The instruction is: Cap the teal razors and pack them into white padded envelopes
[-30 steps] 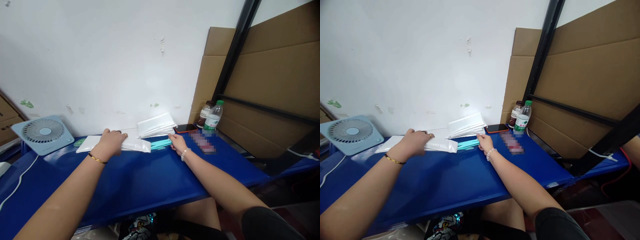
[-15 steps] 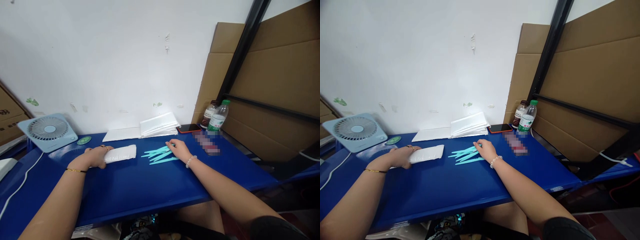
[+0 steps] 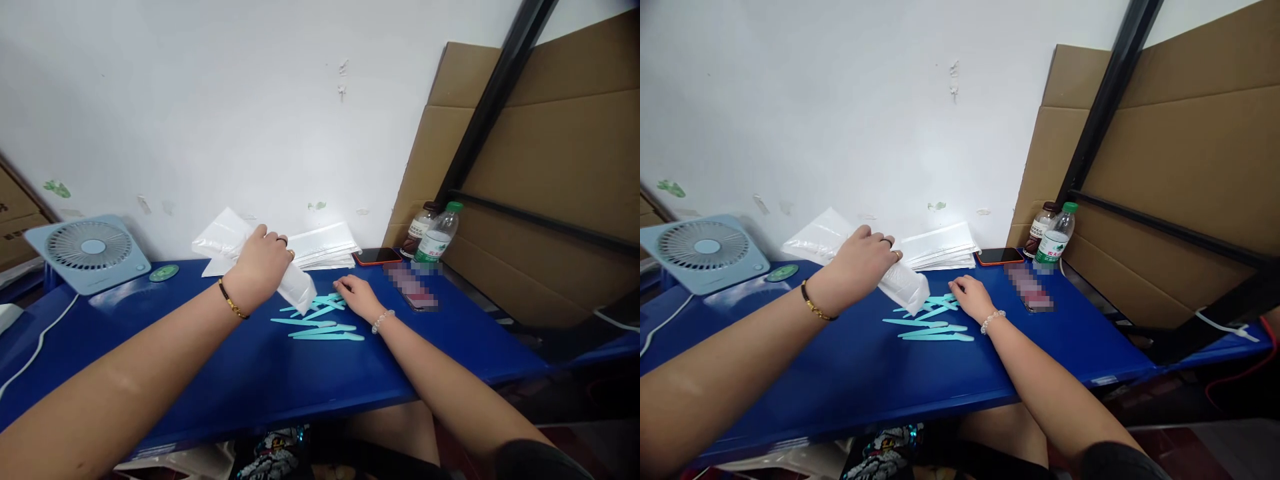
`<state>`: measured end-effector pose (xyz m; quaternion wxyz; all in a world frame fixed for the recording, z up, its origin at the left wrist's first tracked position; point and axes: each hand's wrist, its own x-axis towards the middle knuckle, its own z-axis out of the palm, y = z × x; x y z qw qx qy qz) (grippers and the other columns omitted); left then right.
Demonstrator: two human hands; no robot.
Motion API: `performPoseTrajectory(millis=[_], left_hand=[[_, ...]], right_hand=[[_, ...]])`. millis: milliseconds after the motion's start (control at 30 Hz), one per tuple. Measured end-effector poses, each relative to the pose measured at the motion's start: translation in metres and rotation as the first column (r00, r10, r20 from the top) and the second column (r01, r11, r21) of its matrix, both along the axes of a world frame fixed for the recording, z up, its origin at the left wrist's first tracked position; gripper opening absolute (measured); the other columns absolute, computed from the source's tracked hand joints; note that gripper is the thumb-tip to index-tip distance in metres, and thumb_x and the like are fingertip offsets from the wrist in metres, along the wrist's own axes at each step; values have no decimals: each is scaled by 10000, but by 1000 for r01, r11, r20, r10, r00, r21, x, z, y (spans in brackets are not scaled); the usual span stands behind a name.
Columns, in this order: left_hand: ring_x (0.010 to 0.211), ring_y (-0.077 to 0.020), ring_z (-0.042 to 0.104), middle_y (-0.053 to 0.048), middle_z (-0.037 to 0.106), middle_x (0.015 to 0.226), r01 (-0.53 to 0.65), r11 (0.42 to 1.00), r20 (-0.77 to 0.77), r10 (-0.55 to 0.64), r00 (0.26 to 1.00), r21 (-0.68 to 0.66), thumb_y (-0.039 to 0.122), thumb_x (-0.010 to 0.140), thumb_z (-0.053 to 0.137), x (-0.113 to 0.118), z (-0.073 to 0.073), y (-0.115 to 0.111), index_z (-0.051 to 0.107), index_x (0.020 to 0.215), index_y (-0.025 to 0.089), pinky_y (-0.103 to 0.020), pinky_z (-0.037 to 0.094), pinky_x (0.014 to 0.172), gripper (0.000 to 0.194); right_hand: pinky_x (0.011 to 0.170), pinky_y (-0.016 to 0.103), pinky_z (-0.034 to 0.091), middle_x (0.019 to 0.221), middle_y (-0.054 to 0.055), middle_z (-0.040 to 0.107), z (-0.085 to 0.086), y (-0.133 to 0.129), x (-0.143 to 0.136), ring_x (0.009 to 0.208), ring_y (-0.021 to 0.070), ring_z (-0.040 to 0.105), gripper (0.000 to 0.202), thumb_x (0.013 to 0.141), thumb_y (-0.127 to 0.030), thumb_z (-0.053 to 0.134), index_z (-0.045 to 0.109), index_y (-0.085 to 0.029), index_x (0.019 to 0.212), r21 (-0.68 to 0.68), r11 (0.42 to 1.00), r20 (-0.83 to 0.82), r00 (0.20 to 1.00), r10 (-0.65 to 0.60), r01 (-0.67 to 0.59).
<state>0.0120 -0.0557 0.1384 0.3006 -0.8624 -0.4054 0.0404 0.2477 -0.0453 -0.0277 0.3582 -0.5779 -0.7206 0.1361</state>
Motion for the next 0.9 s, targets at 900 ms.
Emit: performPoseTrajectory(millis=[900], left_hand=[[1010, -200, 596, -42, 666, 1100, 395, 742, 530, -64, 846, -541, 417, 874, 462, 18, -107, 30, 646, 1065, 223, -279, 431, 827, 328]], right_hand=[[595, 245, 420, 685, 23, 676, 8, -1, 12, 626, 144, 549, 190, 695, -346, 707, 756, -195, 800, -116, 967, -194, 960, 204, -229]])
